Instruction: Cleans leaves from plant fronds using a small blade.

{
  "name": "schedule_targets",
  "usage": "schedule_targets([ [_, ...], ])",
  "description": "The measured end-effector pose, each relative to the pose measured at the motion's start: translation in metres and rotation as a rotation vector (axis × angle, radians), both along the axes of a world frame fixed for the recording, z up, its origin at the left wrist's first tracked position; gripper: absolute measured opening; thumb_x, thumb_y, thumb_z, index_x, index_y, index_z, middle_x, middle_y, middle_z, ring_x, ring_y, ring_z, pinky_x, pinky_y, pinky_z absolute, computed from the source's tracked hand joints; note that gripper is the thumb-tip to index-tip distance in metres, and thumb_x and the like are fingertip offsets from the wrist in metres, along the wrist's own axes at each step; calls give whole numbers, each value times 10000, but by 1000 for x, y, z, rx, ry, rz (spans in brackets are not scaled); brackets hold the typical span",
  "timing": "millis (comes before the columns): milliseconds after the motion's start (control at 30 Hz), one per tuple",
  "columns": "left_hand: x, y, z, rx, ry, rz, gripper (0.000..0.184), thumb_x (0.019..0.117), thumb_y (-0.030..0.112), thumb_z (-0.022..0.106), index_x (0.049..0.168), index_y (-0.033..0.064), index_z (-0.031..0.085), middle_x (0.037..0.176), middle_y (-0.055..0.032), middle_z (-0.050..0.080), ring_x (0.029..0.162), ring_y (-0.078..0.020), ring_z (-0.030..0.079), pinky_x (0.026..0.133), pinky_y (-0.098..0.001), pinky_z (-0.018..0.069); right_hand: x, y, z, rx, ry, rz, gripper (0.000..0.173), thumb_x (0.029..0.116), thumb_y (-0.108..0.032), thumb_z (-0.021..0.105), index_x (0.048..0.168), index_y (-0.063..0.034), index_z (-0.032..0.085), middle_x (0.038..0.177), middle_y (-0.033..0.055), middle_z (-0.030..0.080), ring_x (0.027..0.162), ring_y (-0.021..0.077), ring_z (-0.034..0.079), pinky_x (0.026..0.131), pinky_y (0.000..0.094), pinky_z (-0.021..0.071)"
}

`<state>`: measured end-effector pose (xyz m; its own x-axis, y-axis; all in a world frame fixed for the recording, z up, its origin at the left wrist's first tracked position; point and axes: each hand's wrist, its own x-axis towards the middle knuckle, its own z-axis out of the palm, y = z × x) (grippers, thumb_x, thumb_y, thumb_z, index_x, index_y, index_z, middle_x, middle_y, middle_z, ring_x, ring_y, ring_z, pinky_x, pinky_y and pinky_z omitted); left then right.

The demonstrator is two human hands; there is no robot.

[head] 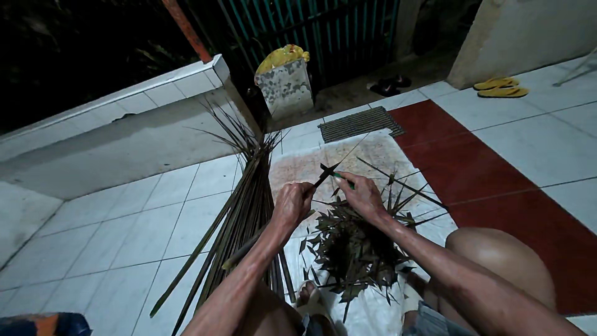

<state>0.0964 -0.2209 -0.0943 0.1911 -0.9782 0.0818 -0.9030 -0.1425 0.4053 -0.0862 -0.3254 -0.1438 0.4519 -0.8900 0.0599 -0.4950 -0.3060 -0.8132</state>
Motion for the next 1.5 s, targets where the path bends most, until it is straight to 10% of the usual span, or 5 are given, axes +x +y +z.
schedule_targets([
  [400, 3, 2, 2, 37, 62, -3, 287, 1061, 291, 547, 1036, 118, 775, 757, -13, 711, 680, -122, 667, 725, -358, 566, 0, -14, -7, -4, 13, -61, 350, 1055, -461, 538, 1303, -289, 715, 951, 91, 736, 863, 299, 685, 769, 574, 527],
  [567, 5, 8, 4, 78, 53, 0, 280, 1057, 286, 553, 1044, 110, 769, 791, -29, 714, 706, -141, 671, 750, -380, 565, -16, -34, -8, -2, -52, -142, 374, 1073, -397, 527, 1287, -150, 709, 961, 174, 715, 845, 372, 670, 764, 627, 515],
  [900, -7, 9, 10, 97, -278, 37, 280, 1066, 222, 488, 1082, 123, 750, 922, -137, 741, 918, -338, 727, 798, -540, 563, -4, -6, 4, 66, -120, 272, 363, 1081, -364, 517, 1267, -125, 716, 866, 61, 690, 740, 172, 634, 735, 409, 539],
  [1500, -17, 10, 14, 142, -380, 13, 267, 1064, 216, 474, 1083, 124, 725, 948, -138, 736, 906, -350, 727, 760, -533, 566, -17, -25, 1, 51, 134, -13, 340, 1077, -382, 513, 1266, -193, 724, 1052, 144, 732, 970, 360, 689, 839, 624, 524],
])
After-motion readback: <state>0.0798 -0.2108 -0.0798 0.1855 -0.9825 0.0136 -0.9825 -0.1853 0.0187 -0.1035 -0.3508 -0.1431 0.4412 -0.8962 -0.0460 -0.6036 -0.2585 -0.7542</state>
